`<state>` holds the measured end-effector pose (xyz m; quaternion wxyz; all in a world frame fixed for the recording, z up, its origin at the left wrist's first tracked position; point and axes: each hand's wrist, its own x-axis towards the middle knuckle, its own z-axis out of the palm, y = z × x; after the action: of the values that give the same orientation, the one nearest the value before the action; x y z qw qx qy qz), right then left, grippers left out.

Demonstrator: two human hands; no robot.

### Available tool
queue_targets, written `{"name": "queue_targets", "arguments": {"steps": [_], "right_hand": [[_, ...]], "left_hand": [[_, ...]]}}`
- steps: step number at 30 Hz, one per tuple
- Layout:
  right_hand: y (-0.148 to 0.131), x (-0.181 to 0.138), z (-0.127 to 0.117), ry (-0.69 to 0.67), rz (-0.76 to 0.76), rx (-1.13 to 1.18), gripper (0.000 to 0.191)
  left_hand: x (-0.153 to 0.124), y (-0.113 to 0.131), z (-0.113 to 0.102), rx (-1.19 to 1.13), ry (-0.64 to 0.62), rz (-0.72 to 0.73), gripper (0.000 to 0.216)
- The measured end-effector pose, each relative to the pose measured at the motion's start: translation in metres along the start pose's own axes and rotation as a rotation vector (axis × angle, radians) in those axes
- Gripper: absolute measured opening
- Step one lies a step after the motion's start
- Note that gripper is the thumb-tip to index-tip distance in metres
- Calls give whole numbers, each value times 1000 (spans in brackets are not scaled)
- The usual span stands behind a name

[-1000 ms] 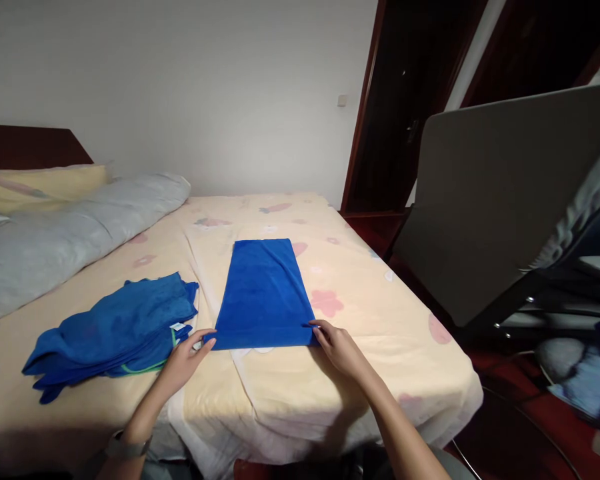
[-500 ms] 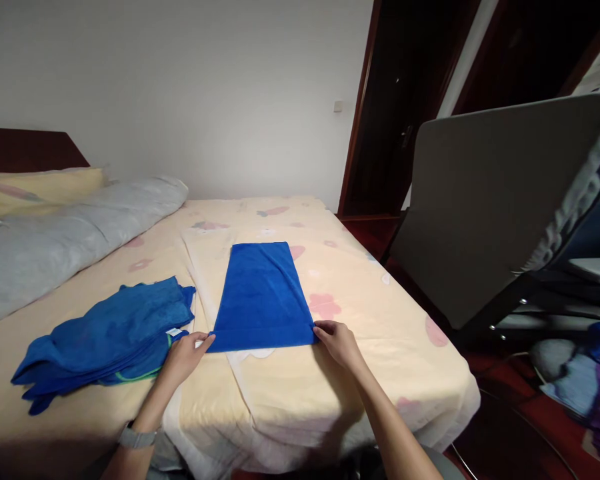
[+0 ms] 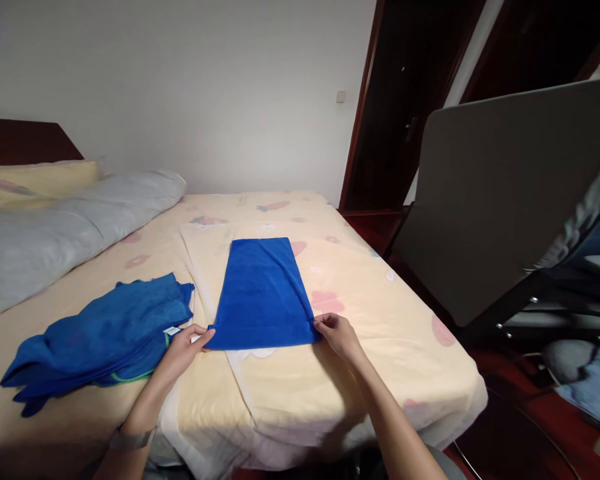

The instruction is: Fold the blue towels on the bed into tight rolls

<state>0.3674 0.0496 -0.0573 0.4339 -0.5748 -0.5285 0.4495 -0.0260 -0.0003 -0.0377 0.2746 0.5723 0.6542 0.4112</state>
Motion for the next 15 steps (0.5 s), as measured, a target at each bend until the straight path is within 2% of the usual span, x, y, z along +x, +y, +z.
{"name": "queue_targets", "arguments": {"steps": [8, 15], "right_hand": [[-10, -5, 2, 0, 27, 120, 32], [-30, -25, -13, -39, 9, 159, 35]], "left_hand": [[0, 5, 7, -194, 97, -54, 59], [-20, 22, -9, -256, 86, -53, 55]]}}
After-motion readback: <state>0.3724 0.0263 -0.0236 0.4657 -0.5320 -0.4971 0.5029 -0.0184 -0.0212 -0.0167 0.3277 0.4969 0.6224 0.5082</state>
